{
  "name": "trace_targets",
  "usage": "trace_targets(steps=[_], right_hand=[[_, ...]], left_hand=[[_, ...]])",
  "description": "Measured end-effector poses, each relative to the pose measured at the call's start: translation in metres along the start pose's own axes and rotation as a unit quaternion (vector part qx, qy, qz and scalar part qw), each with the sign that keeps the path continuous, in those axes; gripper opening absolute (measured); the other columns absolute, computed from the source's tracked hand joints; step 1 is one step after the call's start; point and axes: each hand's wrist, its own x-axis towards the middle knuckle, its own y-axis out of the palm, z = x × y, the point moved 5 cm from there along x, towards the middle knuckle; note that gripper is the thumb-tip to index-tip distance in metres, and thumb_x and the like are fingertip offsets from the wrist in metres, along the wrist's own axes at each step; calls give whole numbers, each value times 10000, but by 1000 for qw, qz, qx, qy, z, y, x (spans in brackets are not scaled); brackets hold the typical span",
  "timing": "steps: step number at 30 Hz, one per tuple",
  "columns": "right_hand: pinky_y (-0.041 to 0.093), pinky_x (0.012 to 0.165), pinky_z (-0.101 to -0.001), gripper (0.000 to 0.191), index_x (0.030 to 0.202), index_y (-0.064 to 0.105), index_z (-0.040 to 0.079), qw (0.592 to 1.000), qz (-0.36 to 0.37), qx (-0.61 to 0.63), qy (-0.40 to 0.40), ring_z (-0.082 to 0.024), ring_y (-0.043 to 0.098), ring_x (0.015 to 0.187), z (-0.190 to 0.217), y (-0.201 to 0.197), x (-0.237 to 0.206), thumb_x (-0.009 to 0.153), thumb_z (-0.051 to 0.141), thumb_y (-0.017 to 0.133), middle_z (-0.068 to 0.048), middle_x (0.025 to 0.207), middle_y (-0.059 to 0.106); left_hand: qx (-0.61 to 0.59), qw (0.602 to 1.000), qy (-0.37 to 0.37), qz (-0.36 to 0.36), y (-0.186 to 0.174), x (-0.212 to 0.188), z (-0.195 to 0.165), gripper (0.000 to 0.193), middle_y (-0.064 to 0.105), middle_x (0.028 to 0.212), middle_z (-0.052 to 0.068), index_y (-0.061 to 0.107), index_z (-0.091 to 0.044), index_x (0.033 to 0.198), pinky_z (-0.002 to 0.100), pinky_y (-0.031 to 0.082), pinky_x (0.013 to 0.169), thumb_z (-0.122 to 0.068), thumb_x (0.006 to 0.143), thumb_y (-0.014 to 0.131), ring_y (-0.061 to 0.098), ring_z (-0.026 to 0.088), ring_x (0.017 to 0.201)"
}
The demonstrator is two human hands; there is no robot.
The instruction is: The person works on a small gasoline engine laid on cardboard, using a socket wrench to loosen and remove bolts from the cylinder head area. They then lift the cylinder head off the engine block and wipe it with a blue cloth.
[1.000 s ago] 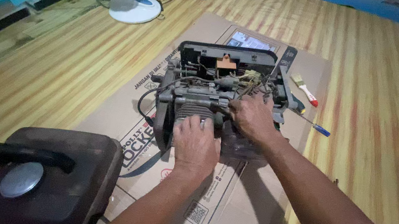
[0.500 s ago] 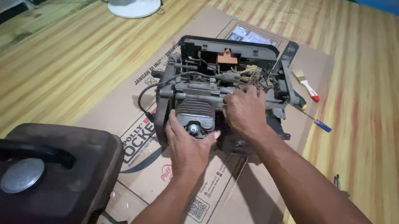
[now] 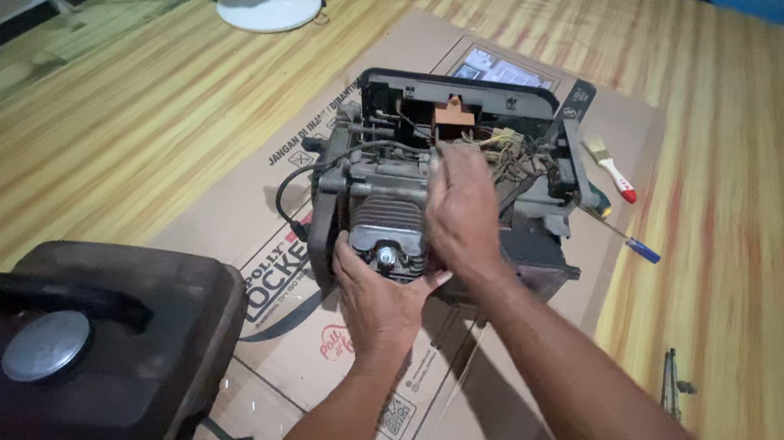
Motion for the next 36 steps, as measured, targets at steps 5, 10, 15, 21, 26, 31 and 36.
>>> trace_targets(steps=[5,10,15,21,26,31,36], right_hand=[[450,1030,-489,330,1200,668,-29,987,135,-6,-83,-437,582,1191,10,26,-20,997,218,586,-264,1264,645],[440,1075,-457,393,1282,649,13,967,227,-45,110,-398,592,1231,-1,14,-38,998,266,552,-233,1280,649],[443,977,-500,407,1228,660,-47,984,177,-26,-11,-462,568,1152,12,0,-32,973,267,623,-272,1298,601],[469,922,-530,313,1123,670,-11,975,218,-34,1,-446,603,1094,12,0,-33,1001,261,578,-223,1115,660],[471,890,-544,398,1131,675,-4,976,186,-59,93,-466,602,1056,20,-8,-33,936,343,661,-257,1099,649],[521,941,-526,483,1266,640,71,913,249,-68,317,-409,686,1076,5,-4,-47,940,426,632,-224,1177,688],[491,965,-515,442,1227,690,25,966,153,-88,189,-441,643,1096,5,2,-52,941,360,648,-267,1161,689]], left_hand=[[-20,998,55,-5,4,2,6,1243,390,1466,278,197,15,1496,496,414,1076,-363,599,970,458,447,1320],[-21,999,49,12,2,1,10,1143,423,1454,285,226,10,1503,491,436,1054,-324,679,944,485,466,1304],[-55,996,49,50,-1,7,7,1154,451,1409,280,246,18,1478,476,475,1016,-331,627,943,531,444,1258],[6,991,90,94,-9,17,9,1119,523,1359,296,296,44,1419,492,491,987,-395,632,959,551,456,1250],[78,977,73,187,1,36,16,1133,500,1357,328,244,90,1411,462,481,1023,-317,621,947,536,448,1257],[51,979,-18,197,18,51,28,849,568,1277,342,231,117,1444,440,486,1033,-186,825,728,605,430,1198],[-22,979,-17,203,6,47,37,680,634,1265,262,348,-41,1505,451,489,972,-206,886,574,628,409,1168]])
